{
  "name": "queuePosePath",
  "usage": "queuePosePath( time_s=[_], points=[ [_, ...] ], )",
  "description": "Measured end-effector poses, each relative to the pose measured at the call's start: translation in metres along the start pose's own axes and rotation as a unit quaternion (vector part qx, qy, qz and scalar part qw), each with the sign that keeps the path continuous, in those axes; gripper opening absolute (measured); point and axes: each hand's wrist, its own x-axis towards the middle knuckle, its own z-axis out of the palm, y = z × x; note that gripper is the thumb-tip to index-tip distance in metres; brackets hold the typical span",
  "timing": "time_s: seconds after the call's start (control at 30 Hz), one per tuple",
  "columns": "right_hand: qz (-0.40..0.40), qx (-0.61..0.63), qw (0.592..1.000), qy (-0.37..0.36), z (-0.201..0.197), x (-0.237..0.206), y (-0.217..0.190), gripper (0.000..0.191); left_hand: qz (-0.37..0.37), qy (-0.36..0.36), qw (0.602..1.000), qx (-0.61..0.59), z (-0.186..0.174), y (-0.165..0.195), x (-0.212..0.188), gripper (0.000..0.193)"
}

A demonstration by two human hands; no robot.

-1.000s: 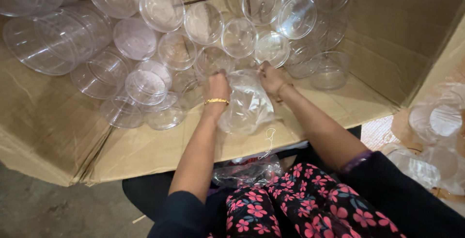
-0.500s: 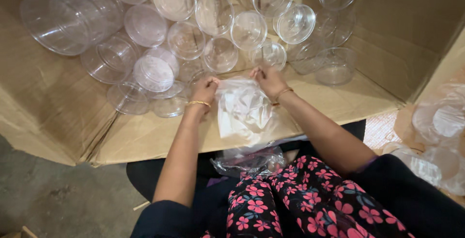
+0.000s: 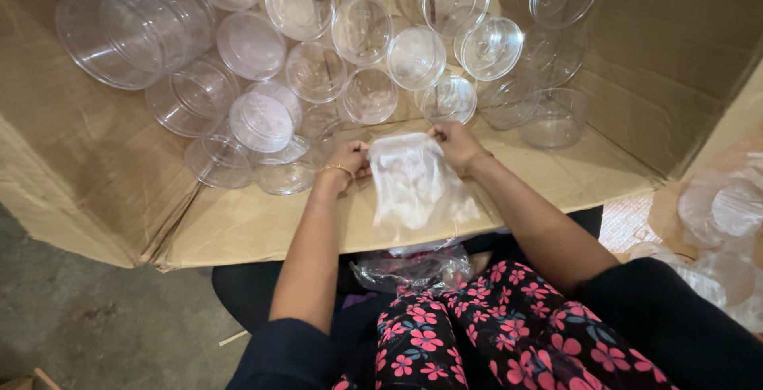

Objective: The person sits on the floor in front of a large cardboard box filled with clear plastic cups. They open white plastic bags one at a time, remove the cups inside, and place the cups into the box with the rest.

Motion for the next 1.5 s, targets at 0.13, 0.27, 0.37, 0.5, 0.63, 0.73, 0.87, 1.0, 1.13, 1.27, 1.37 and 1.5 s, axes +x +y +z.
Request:
queuePosePath(
  time_s=[0.13, 0.27, 0.37, 0.5, 0.63, 0.73, 0.87, 1.0, 1.13, 1.27, 1.37, 1.5],
  points=[
    [0.036, -0.053, 0.998, 0.027, 0.003, 0.011, -0.007, 0.03, -0.062, -0.063, 0.996, 0.025, 0.004, -0.001, 0.007, 0.012],
    [0.035, -0.338, 0.939, -0.049, -0.002, 0.009, -0.008, 0.028, 0.127, 0.049, 0.964, 0.23, 0.015, -0.003, -0.003, 0.051],
    [-0.256, -0.31, 0.915, 0.044, -0.007, -0.001, -0.011, 0.036, 0.25, 0.186, 0.902, 0.299, 0.026, 0.011, -0.025, 0.02],
    [-0.209, 0.254, 0.943, 0.06, -0.011, -0.031, -0.045, 0.01, 0.407, 0.141, 0.896, -0.11, 0.038, 0.061, -0.069, 0.009],
    [-0.25, 0.449, 0.855, -0.071, -0.019, -0.085, -0.093, 0.008, 0.507, 0.127, 0.848, -0.088, 0.039, 0.116, -0.132, 0.015],
    [-0.313, 0.48, 0.799, -0.182, -0.014, -0.128, -0.127, 0.017, 0.599, 0.109, 0.791, -0.05, 0.052, 0.143, -0.172, 0.014],
    [-0.204, 0.431, 0.864, -0.165, -0.01, -0.179, -0.153, 0.048, 0.571, 0.025, 0.819, -0.054, 0.077, 0.15, -0.205, 0.012],
    [-0.276, 0.268, 0.91, -0.154, -0.05, -0.238, -0.131, 0.065, 0.619, 0.146, 0.764, 0.106, 0.114, 0.148, -0.218, 0.011],
    [-0.195, -0.048, 0.979, 0.039, -0.11, -0.302, -0.078, 0.041, 0.644, 0.123, 0.728, 0.202, 0.18, 0.137, -0.218, 0.01],
    [-0.009, -0.307, 0.943, 0.128, -0.192, -0.4, 0.008, 0.03, 0.626, -0.01, 0.732, 0.271, 0.205, 0.099, -0.215, 0.018],
    [0.076, -0.399, 0.904, 0.136, -0.227, -0.458, 0.094, 0.03, 0.525, -0.134, 0.706, 0.456, 0.201, 0.052, -0.223, 0.021],
    [0.24, -0.489, 0.833, 0.1, -0.227, -0.499, 0.146, 0.027, 0.499, -0.069, 0.634, 0.586, 0.204, 0.002, -0.234, 0.024]
  ],
)
